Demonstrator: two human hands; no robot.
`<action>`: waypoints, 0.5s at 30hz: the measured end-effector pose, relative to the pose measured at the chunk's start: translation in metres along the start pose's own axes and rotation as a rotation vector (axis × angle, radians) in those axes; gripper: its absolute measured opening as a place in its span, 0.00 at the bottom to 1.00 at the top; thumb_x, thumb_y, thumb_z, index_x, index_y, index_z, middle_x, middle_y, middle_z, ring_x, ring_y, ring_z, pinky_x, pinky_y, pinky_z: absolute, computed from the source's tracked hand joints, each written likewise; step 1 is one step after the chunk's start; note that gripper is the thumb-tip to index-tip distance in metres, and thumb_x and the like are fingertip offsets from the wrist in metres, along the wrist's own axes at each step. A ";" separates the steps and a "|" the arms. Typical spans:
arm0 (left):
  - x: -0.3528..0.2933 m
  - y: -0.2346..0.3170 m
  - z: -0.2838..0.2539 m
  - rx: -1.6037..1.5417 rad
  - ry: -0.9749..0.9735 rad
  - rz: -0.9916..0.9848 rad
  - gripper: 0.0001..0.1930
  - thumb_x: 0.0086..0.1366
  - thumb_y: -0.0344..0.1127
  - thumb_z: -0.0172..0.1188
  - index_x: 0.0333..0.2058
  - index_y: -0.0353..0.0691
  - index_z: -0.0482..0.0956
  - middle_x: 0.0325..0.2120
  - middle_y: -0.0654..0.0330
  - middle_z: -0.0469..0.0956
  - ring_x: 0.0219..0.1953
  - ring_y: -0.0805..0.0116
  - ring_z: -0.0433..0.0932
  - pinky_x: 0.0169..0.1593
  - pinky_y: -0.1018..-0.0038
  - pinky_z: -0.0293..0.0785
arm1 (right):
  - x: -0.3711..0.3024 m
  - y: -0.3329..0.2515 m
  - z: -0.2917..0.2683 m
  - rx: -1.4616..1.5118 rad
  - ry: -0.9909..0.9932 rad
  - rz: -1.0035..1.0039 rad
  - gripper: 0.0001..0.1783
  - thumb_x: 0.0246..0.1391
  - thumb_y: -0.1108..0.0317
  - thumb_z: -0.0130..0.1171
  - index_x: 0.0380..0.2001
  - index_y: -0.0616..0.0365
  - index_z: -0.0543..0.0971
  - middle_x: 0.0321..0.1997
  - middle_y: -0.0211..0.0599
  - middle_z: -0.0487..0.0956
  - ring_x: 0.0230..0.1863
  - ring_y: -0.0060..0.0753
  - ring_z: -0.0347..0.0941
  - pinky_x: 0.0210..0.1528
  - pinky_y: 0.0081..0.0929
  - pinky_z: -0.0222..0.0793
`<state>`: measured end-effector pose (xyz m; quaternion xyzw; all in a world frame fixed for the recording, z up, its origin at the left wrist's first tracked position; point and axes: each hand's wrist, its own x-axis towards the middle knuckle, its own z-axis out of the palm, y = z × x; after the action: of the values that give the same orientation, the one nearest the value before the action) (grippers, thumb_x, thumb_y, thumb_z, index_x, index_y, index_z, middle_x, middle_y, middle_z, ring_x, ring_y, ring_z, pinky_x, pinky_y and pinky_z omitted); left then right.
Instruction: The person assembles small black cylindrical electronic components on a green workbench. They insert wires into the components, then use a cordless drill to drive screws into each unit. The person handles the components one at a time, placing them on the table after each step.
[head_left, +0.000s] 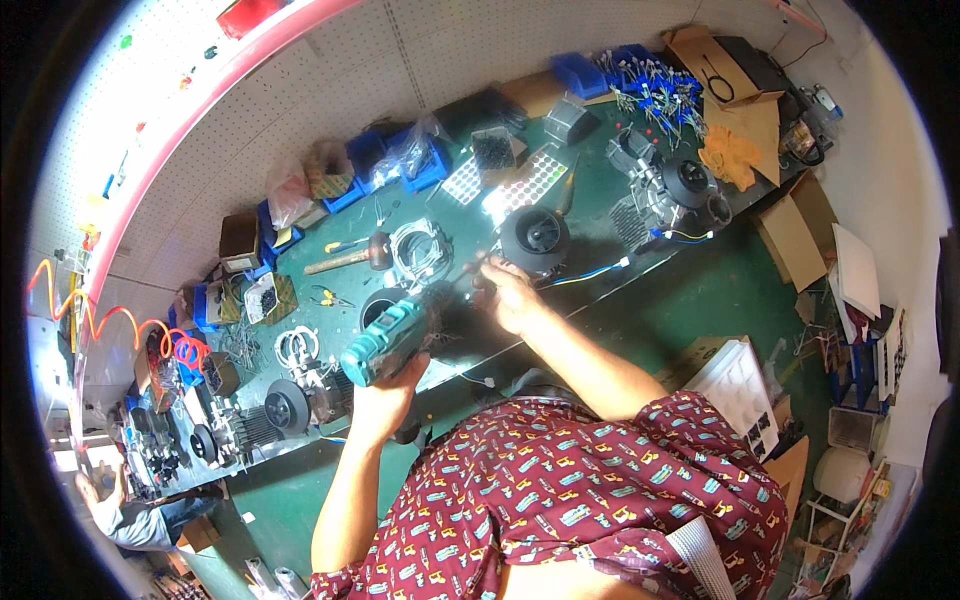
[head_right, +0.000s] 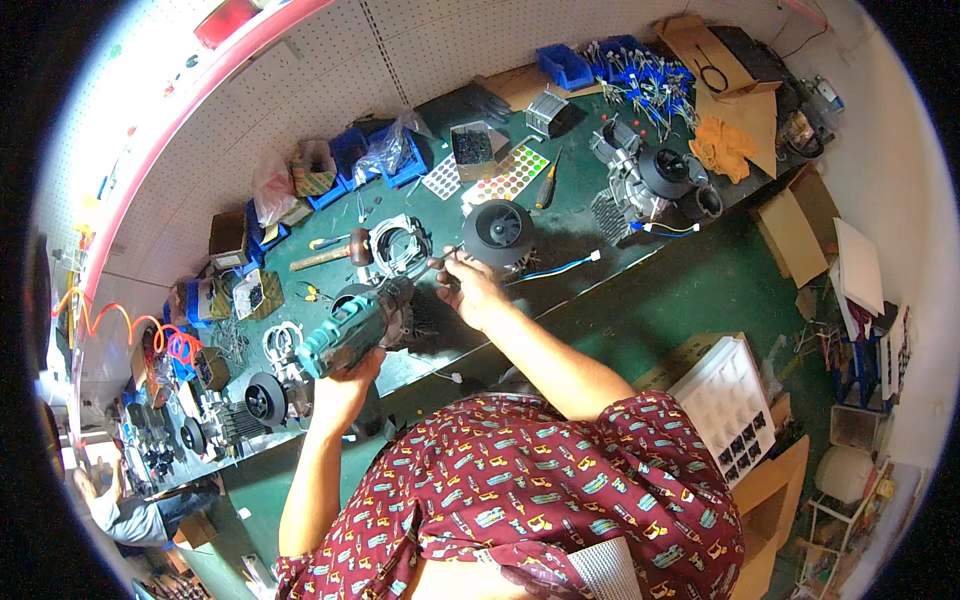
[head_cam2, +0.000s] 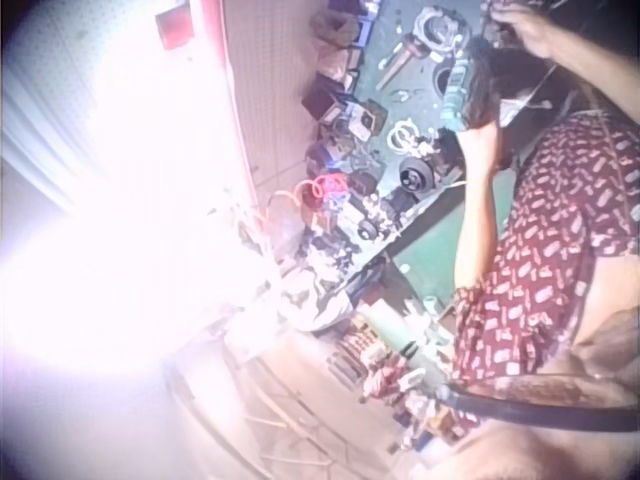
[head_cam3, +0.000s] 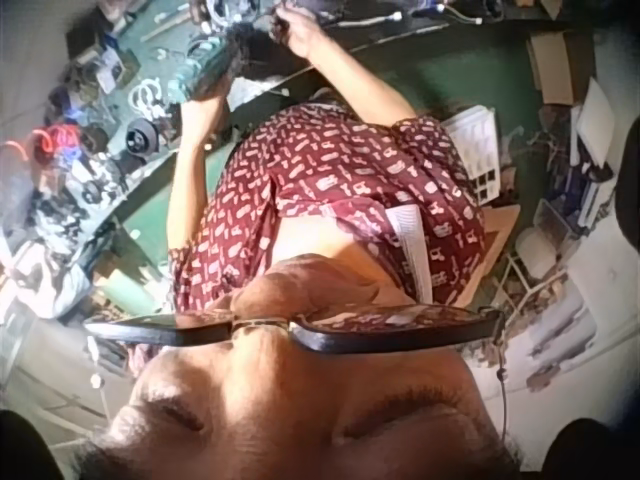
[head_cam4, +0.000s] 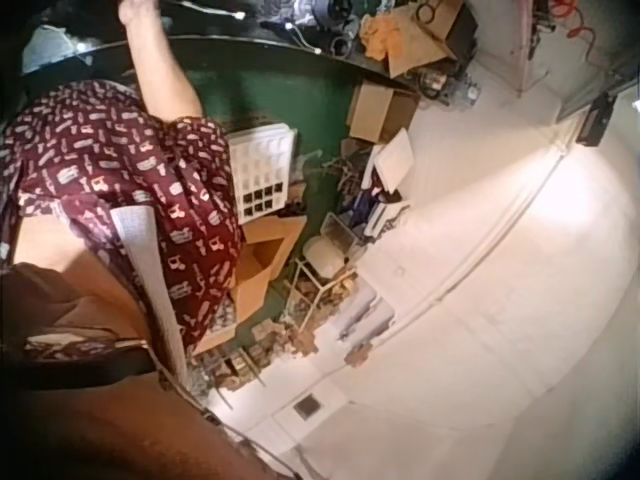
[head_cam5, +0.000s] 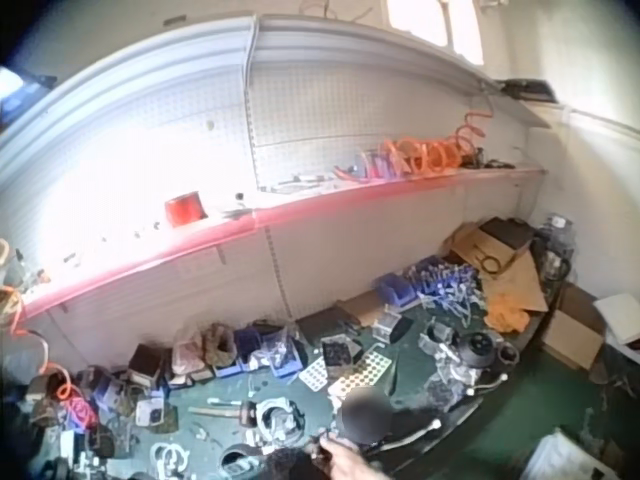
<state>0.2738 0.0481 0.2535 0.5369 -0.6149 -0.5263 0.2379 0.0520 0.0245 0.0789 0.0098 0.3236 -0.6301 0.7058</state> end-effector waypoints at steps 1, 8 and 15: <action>0.005 0.003 0.001 0.014 -0.016 0.029 0.22 0.61 0.25 0.65 0.54 0.35 0.75 0.49 0.57 0.79 0.50 0.66 0.78 0.55 0.68 0.73 | 0.001 0.000 0.000 0.017 0.007 0.031 0.11 0.66 0.68 0.53 0.50 0.44 0.73 0.44 0.29 0.81 0.35 0.20 0.71 0.36 0.23 0.72; 0.020 0.013 0.003 0.044 -0.065 0.061 0.20 0.59 0.24 0.65 0.52 0.33 0.76 0.47 0.56 0.79 0.49 0.65 0.78 0.54 0.69 0.74 | 0.006 -0.003 -0.008 -0.048 0.044 0.092 0.11 0.64 0.67 0.55 0.49 0.42 0.74 0.42 0.25 0.82 0.36 0.18 0.72 0.34 0.22 0.72; 0.054 0.072 -0.016 0.436 -0.141 0.153 0.23 0.58 0.32 0.65 0.53 0.37 0.77 0.44 0.50 0.83 0.46 0.58 0.82 0.51 0.67 0.76 | -0.060 -0.023 -0.021 -0.377 0.253 0.005 0.07 0.58 0.65 0.63 0.39 0.52 0.79 0.28 0.20 0.74 0.23 0.15 0.67 0.20 0.15 0.59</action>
<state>0.2414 -0.0172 0.3088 0.4894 -0.7678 -0.3981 0.1118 0.0223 0.0812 0.0995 -0.0424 0.5214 -0.5505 0.6506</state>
